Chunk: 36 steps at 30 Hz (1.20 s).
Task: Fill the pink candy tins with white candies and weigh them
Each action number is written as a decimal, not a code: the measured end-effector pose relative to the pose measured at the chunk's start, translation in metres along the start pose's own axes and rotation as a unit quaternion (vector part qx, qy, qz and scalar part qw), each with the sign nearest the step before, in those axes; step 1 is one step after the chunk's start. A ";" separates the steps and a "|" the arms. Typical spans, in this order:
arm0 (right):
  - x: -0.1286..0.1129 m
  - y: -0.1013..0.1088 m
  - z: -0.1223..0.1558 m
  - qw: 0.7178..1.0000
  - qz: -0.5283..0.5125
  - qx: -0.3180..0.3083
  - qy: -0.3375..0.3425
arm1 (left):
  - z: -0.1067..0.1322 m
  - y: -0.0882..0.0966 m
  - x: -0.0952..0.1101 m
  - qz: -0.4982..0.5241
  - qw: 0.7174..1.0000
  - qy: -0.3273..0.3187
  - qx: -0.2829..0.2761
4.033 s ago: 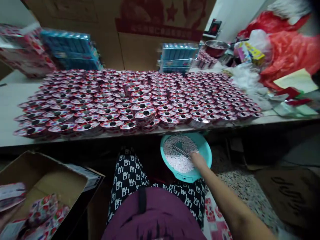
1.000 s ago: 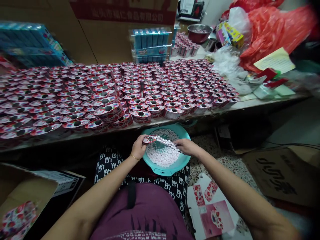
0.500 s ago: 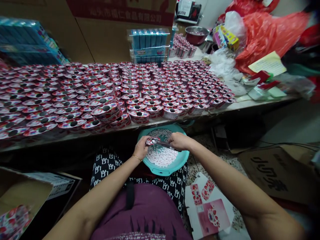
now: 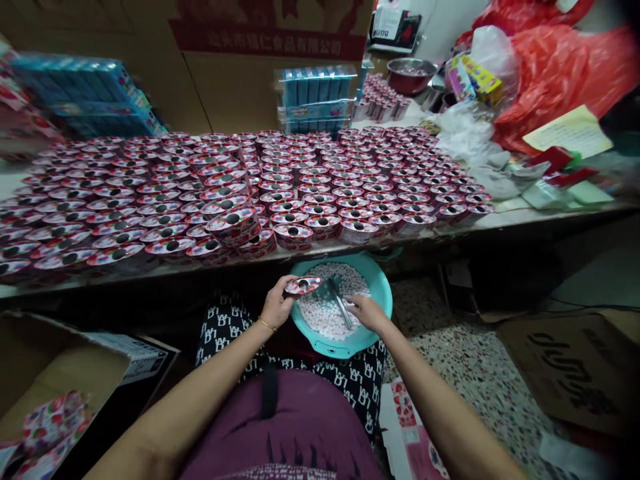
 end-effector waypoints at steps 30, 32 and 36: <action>-0.208 0.020 -0.016 0.838 0.230 0.179 0.461 | 0.073 0.092 0.081 0.027 0.998 0.058 0.029; -0.221 0.021 -0.016 0.829 0.205 0.174 0.491 | 0.074 0.097 0.090 0.034 0.997 0.059 0.030; -0.236 0.039 -0.020 0.847 0.127 0.173 0.487 | 0.071 0.108 0.103 0.048 0.996 0.064 0.038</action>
Point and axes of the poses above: each hand's wrist, its own z-axis away from the middle knuckle, its own y-axis out of the back of the hand, x = y × z, the point moved 2 cm from there along -z, towards the middle knuckle, and after that the axes turned 11 degrees about y, right-handed, at the moved point
